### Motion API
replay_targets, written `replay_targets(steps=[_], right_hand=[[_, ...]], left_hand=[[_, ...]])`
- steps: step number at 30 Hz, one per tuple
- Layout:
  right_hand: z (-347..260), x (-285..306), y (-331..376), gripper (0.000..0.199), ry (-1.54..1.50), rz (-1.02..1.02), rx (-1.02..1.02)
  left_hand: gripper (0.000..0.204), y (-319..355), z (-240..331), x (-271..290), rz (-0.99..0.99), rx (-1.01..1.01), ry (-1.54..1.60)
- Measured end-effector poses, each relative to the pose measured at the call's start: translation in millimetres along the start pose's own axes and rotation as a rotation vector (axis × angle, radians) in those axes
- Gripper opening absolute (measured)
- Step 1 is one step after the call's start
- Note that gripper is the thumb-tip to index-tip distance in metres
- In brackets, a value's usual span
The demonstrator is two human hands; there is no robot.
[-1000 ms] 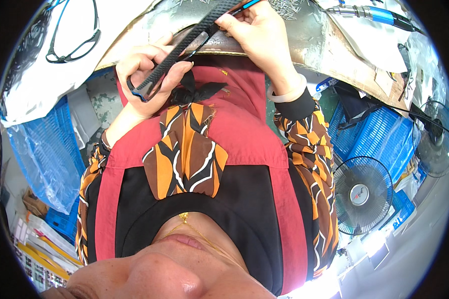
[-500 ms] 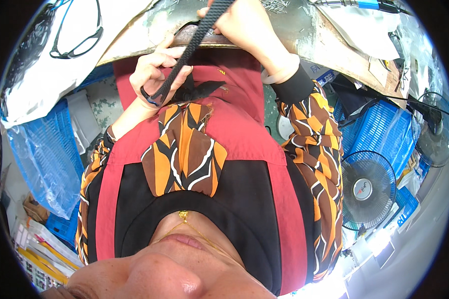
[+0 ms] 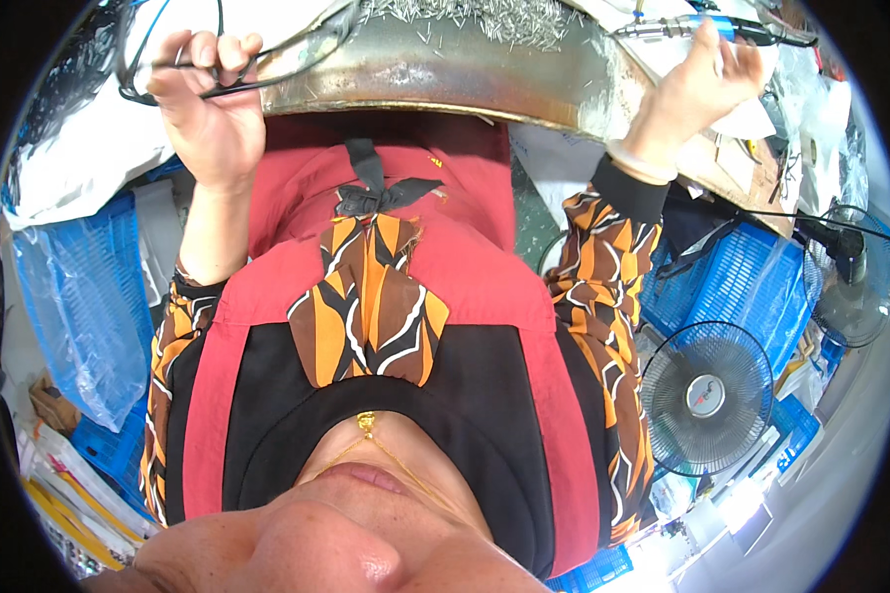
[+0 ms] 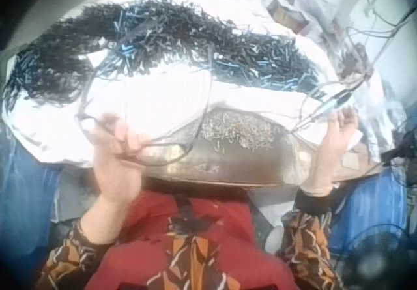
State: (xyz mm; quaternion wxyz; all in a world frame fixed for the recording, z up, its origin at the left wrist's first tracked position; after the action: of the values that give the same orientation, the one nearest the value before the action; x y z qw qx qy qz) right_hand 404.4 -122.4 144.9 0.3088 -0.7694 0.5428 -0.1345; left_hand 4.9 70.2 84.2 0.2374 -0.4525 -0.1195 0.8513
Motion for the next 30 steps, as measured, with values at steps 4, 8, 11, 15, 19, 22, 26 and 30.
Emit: replay_targets(steps=[4, 8, 11, 15, 19, 22, 26, 30], right_hand=[[106.7, 28.1, -33.6, 0.074, 0.16, 0.036, -0.403], [115.3, -6.2, -26.4, 0.051, -0.283, -0.093, -0.517], [62.9, -23.7, 4.7, 0.018, -0.492, 0.026, -0.474], [18.4, -94.7, 67.5, 0.024, -0.754, -0.273, -0.647], [15.4, -134.1, 80.2, 0.02, -0.76, -0.272, -0.567], [26.1, -137.3, 84.5, 0.009, -0.674, -0.141, -0.618], [20.5, -140.4, 83.5, 0.006, -0.646, -0.122, -0.652], [6.1, -135.4, 83.5, 0.003, -0.809, -0.098, -0.689]], left_hand=[[0.057, -24.1, -32.2, -20.6, -0.014, 0.381, 0.548], [0.047, -25.1, -61.9, -29.6, 0.126, 0.576, 0.63], [0.035, -7.6, -67.0, -30.6, 0.285, 0.696, 0.658], [0.046, 55.8, -75.9, -44.7, 0.319, 0.969, 0.461], [0.038, 104.3, -85.6, -65.1, 0.019, 1.265, 0.24], [0.037, 125.7, -95.7, -59.2, 0.078, 1.417, 0.092], [0.038, 128.7, -104.9, -59.0, 0.116, 1.43, 0.153], [0.038, 127.1, -113.2, -62.5, 0.11, 1.362, 0.312]])
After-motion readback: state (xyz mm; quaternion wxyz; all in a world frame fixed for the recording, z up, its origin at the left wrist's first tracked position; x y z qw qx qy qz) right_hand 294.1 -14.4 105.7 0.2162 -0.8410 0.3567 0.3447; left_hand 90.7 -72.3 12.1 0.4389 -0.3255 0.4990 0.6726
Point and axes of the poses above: each hand's wrist, its own y-axis away from the middle knuckle, its own x-axis out of the back of the hand, z = x × y, the point moved 8 cm from there along -y, towards the middle knuckle, and after that the axes turned 4 degrees about -x, right-handed, at the moved point
